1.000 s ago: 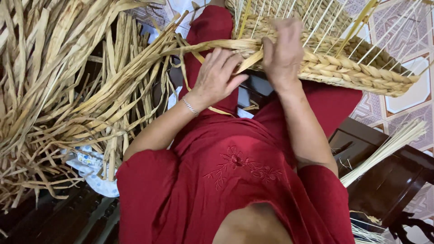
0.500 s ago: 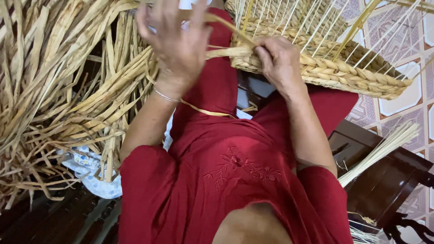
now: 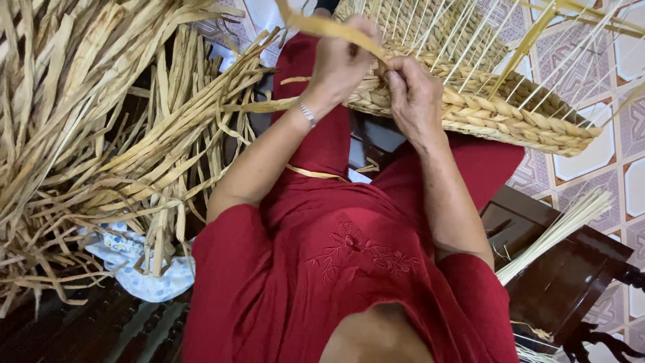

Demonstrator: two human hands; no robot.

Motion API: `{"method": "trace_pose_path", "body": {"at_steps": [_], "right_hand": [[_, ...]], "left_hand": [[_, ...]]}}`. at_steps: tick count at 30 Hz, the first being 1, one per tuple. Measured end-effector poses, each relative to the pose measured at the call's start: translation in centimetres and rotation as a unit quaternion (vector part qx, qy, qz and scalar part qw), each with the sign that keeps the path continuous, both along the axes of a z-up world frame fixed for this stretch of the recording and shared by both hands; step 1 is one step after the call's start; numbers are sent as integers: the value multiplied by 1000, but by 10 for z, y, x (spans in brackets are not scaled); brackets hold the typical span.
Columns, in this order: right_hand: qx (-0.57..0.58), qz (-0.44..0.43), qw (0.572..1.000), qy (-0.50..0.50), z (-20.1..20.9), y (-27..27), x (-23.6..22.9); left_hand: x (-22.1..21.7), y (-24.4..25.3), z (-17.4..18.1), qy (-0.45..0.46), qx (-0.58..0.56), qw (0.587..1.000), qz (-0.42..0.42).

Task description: The person weaves a basket by looping and threading dried fiber strips around the frame by hand.

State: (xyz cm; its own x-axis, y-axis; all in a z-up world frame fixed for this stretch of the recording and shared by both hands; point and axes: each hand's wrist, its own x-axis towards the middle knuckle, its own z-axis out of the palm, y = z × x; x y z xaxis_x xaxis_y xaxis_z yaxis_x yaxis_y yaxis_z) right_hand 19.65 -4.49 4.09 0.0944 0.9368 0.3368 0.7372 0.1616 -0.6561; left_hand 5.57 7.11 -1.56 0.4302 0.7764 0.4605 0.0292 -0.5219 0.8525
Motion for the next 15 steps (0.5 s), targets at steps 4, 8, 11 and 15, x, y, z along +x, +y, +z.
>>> {"method": "trace_pose_path", "body": {"at_steps": [4,8,11,15], "right_hand": [[19,-16,1000,-13,4,8,-9],[25,-25,998,-47,0,15,-10],[2,14,995,-99,-10,13,2],[-30,51,994,-93,13,13,-3]], "left_hand": [[-27,-23,-20,-208,-429,878,-49],[-51,-46,7,-293,-472,817,-155],[-55,-36,19,-138,-189,966,-113],[-58,-6,18,162,279,944,73]]}}
